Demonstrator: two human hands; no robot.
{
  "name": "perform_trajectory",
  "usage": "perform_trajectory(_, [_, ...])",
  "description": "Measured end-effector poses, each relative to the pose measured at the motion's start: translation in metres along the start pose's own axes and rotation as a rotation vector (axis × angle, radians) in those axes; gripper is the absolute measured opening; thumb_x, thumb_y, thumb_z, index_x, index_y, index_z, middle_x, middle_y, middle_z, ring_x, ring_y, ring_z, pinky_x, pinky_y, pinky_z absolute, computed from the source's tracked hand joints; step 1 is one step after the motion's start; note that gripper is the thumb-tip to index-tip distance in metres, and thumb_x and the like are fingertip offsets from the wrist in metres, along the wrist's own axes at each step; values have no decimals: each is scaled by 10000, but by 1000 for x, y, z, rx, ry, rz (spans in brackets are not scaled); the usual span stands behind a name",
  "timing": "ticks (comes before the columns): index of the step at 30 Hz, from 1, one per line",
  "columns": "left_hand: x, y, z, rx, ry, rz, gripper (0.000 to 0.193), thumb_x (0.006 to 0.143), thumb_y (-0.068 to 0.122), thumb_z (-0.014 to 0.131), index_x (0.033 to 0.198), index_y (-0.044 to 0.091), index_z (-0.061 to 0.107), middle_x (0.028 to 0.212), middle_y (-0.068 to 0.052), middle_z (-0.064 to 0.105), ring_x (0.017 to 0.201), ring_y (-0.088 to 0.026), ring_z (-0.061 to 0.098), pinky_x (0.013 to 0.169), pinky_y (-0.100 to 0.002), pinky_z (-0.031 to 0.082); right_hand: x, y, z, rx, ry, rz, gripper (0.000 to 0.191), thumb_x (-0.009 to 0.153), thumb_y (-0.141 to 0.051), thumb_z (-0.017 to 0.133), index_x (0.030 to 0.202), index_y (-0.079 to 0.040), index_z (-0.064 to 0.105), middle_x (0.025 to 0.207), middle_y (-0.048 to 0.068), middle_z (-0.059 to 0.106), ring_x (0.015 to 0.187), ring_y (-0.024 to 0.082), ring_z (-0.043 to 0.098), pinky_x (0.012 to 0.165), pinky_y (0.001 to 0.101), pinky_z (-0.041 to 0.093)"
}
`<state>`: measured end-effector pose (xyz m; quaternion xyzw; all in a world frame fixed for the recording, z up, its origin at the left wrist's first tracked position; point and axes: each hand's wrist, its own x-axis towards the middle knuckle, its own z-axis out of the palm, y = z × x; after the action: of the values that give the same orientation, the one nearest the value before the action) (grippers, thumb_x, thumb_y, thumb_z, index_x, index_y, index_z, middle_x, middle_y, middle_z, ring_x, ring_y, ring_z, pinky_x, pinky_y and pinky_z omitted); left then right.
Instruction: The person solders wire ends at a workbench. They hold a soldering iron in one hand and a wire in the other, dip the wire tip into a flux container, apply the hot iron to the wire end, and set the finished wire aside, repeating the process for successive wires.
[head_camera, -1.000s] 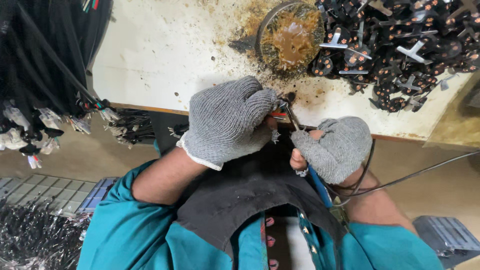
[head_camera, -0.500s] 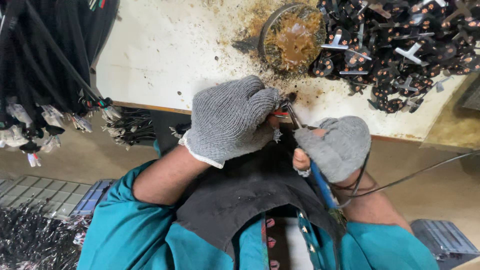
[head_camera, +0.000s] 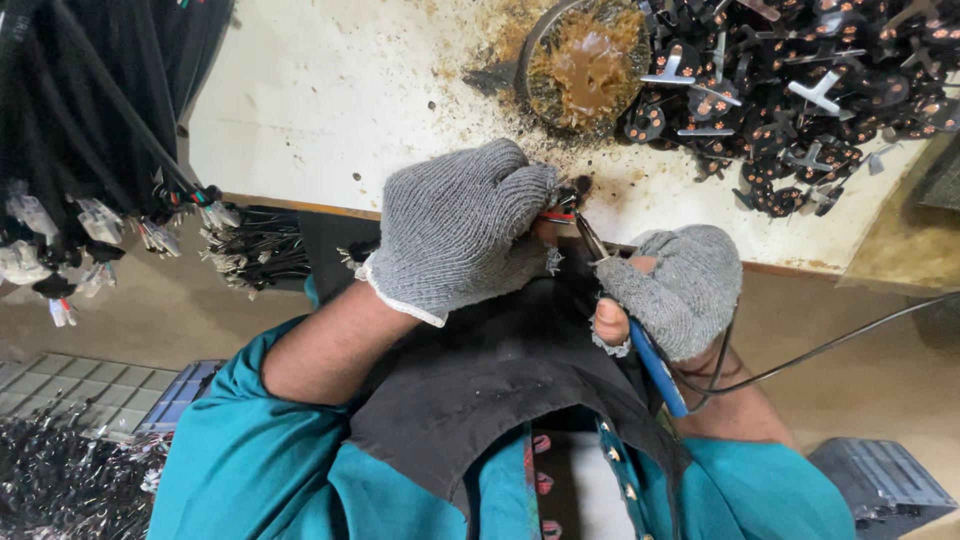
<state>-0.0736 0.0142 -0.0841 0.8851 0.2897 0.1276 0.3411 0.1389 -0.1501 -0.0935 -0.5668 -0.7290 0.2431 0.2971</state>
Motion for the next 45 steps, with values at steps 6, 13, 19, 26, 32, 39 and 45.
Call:
perform_trajectory(6, [0, 0, 1, 0, 13, 7, 446, 704, 312, 835, 1102, 166, 695, 924, -58, 609, 759, -285, 661, 594, -430, 492, 17, -12, -1, 168, -37, 415, 254, 804, -285, 785, 763, -38, 739, 593, 88, 638, 529, 298, 618, 497, 419, 441])
perform_trajectory(13, [-1, -1, 1, -18, 17, 9, 413, 722, 291, 822, 1094, 169, 691, 914, -56, 604, 759, -284, 661, 590, -434, 483, 17, -17, 12, 274, -374, 953, 368, 848, -306, 722, 522, -138, 741, 482, -19, 691, 419, 127, 666, 428, 269, 493])
perform_trajectory(19, [1, 1, 0, 1, 13, 3, 420, 720, 316, 832, 1087, 169, 689, 902, -55, 602, 753, -291, 657, 584, -439, 478, 13, -14, 12, 270, -404, 976, 360, 859, -338, 711, 535, -187, 747, 492, -45, 688, 445, 117, 664, 457, 284, 502])
perform_trajectory(26, [-1, -1, 1, -3, 28, 19, 445, 717, 309, 832, 1116, 166, 694, 912, -52, 606, 763, -285, 661, 591, -436, 481, 20, -12, 13, 380, -400, 1138, 366, 851, -379, 690, 542, -188, 737, 500, -58, 702, 443, 97, 680, 436, 297, 518])
perform_trajectory(32, [-2, -2, 1, -15, 27, 30, 447, 734, 298, 826, 1139, 163, 693, 925, -58, 606, 769, -279, 663, 605, -427, 493, 8, -22, 10, 659, -130, 1196, 318, 837, -162, 738, 541, -60, 680, 494, 48, 668, 425, 146, 654, 414, 293, 537])
perform_trajectory(39, [-1, 0, 0, -19, 42, 25, 394, 764, 274, 815, 1126, 175, 697, 931, -52, 602, 779, -283, 659, 619, -435, 495, -8, -8, 17, 89, 154, 284, 209, 878, -159, 834, 1024, -43, 742, 817, 78, 666, 716, 226, 631, 635, 365, 485])
perform_trajectory(45, [0, 0, -1, -8, 17, 11, 391, 744, 291, 821, 1099, 178, 701, 907, -52, 602, 753, -286, 657, 591, -439, 486, 4, -4, 5, -181, 77, 147, 276, 808, -268, 861, 996, -85, 777, 808, 95, 672, 723, 332, 620, 671, 474, 455])
